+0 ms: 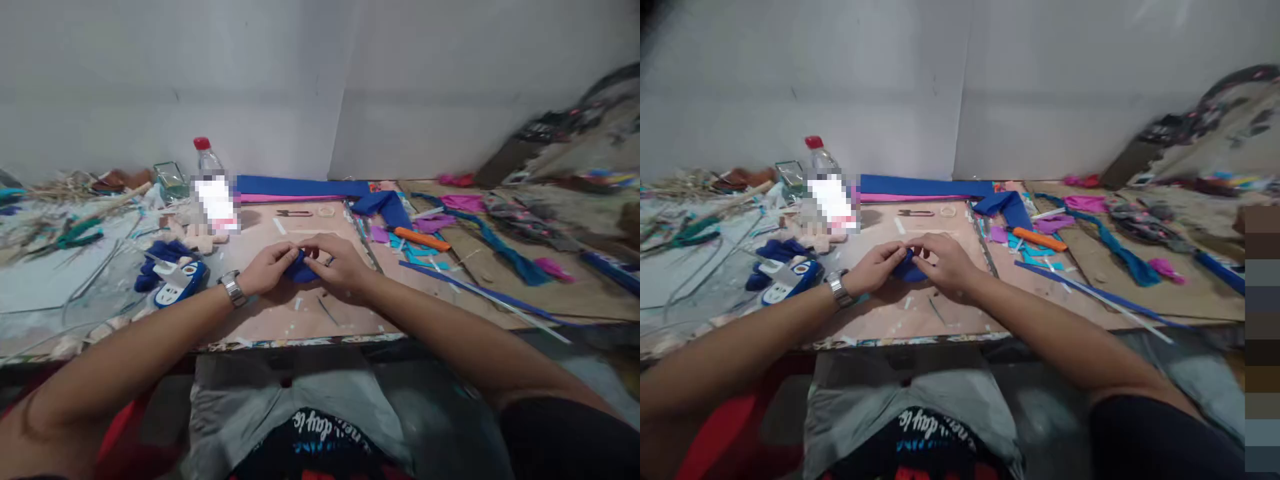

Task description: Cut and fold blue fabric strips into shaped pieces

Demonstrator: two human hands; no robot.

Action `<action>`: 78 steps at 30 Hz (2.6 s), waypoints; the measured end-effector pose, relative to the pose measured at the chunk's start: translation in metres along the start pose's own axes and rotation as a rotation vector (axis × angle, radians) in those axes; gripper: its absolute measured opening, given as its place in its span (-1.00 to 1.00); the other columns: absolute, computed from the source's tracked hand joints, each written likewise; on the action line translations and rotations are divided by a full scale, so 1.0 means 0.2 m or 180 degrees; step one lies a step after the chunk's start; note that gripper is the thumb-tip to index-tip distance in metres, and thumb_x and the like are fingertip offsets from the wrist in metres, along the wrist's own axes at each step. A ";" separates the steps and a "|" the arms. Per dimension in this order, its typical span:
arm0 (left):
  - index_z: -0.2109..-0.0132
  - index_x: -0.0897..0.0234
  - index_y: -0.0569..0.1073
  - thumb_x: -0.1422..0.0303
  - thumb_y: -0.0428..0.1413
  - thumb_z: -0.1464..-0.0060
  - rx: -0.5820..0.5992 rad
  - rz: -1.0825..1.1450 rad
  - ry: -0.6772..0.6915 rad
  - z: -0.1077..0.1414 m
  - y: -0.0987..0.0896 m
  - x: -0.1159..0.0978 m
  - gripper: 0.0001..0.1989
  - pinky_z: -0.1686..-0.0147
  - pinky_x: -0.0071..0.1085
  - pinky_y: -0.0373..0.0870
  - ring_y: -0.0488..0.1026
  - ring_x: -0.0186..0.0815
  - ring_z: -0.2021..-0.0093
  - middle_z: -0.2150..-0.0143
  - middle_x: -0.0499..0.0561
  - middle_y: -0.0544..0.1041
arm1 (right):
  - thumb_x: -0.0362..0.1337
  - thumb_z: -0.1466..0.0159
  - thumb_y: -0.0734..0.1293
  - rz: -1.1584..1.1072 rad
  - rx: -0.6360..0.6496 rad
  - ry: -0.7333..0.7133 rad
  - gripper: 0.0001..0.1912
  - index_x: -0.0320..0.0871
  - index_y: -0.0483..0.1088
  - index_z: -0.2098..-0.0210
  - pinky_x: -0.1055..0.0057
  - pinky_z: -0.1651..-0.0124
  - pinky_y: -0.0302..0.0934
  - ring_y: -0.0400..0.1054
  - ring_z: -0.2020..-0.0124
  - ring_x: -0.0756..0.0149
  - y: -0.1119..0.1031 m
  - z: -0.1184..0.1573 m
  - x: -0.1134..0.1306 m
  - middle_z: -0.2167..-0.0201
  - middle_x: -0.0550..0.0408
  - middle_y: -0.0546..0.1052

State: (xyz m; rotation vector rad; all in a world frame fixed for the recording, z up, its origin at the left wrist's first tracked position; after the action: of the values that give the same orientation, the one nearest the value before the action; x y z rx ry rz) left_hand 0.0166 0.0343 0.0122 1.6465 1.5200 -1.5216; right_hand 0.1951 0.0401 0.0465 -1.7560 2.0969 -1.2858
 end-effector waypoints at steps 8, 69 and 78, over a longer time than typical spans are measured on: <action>0.03 0.28 0.55 0.04 -0.02 -0.42 0.0033 -0.0418 0.0143 0.02 0.00 -0.03 -0.57 0.09 -0.32 0.39 0.50 -0.23 0.14 0.13 0.05 0.62 | -0.35 -0.32 0.38 0.0024 0.0035 0.0048 -0.78 -0.11 0.56 0.05 0.23 0.07 0.29 0.47 0.29 0.24 0.01 0.01 -0.01 0.27 0.05 0.64; -0.04 0.28 0.50 0.06 0.24 -0.23 -0.0227 -0.0234 -0.0017 0.00 -0.02 -0.04 -0.59 0.08 -0.27 0.43 0.52 -0.20 0.14 0.09 0.07 0.61 | -0.26 -0.45 0.32 -0.0290 -0.0128 0.0178 -0.83 -0.10 0.46 -0.01 0.22 0.04 0.35 0.41 0.18 0.21 -0.01 0.00 -0.03 0.13 -0.01 0.52; 0.13 0.33 0.54 0.05 0.26 -0.19 -0.0390 0.0125 -0.0452 0.00 -0.02 0.01 -0.61 0.31 -0.33 0.36 0.44 -0.30 0.36 0.30 0.05 0.58 | -0.20 -0.45 0.30 -0.0289 -0.0439 0.0465 -0.80 -0.11 0.45 -0.01 0.24 0.06 0.35 0.42 0.21 0.22 -0.02 0.02 -0.05 0.11 -0.01 0.56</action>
State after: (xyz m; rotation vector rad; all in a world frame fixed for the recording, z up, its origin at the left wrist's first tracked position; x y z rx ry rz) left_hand 0.0118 0.0365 0.0121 1.4592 1.4661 -1.4613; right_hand 0.2036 0.0474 0.0426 -1.8862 2.2586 -1.3616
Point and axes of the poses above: each hand's wrist, its own z-axis away from the middle knuckle, its own y-axis out of the palm, x = y × z, the point moved 4 cm from there along -z, towards the middle knuckle
